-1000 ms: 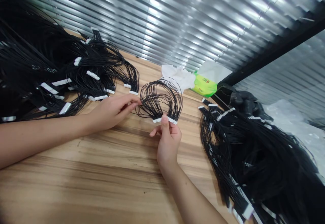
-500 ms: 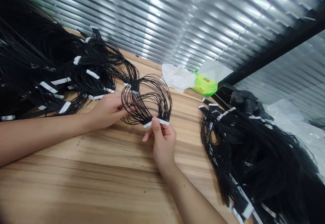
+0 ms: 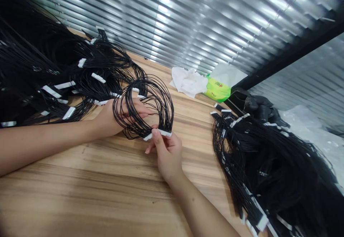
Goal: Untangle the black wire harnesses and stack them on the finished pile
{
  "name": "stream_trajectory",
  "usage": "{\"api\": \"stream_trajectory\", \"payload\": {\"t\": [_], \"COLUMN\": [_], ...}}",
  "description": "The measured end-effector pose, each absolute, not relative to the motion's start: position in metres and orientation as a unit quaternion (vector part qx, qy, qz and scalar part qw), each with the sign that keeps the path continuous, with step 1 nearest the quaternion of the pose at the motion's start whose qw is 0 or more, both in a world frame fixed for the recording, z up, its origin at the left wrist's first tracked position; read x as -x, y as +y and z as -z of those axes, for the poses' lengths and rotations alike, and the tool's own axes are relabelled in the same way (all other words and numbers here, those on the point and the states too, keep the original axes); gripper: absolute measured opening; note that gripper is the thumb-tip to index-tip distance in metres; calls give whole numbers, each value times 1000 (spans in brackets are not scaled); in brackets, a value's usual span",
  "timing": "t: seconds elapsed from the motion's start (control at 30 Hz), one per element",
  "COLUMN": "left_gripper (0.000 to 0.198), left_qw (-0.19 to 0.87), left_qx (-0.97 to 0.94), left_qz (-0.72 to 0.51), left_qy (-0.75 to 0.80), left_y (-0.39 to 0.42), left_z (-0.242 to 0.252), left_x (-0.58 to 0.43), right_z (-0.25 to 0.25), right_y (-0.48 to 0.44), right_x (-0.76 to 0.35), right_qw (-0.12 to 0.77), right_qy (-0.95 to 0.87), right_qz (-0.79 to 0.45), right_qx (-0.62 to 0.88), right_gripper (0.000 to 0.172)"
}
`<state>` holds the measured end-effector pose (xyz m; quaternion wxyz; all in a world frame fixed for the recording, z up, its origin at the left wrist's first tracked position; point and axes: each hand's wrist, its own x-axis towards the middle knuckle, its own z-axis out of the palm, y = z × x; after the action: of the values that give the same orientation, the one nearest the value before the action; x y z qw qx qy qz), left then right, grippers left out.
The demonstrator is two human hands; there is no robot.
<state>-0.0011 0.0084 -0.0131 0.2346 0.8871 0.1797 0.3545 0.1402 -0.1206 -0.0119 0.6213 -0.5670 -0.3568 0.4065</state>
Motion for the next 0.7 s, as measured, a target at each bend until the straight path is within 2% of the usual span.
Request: {"api": "stream_trajectory", "payload": {"t": [0.17, 0.37, 0.53, 0.7], "left_gripper": [23, 22, 16, 13], "left_qw": [221, 192, 125, 2], "left_qx": [-888, -888, -901, -906], "left_qz": [-360, -371, -394, -415], "left_qy": [181, 191, 133, 86], "left_y": [8, 6, 3, 3], "left_z": [13, 11, 7, 2], "left_x": [1, -1, -1, -1], "right_z": [13, 14, 17, 17], "right_y": [-122, -118, -113, -114], "right_x": [-141, -146, -151, -150], "right_qw": [621, 682, 711, 719], "right_qy": [-366, -297, -239, -237], "right_qz": [-394, -343, -351, -344], "right_qx": [570, 574, 561, 556], "right_gripper": [29, 28, 26, 26]}}
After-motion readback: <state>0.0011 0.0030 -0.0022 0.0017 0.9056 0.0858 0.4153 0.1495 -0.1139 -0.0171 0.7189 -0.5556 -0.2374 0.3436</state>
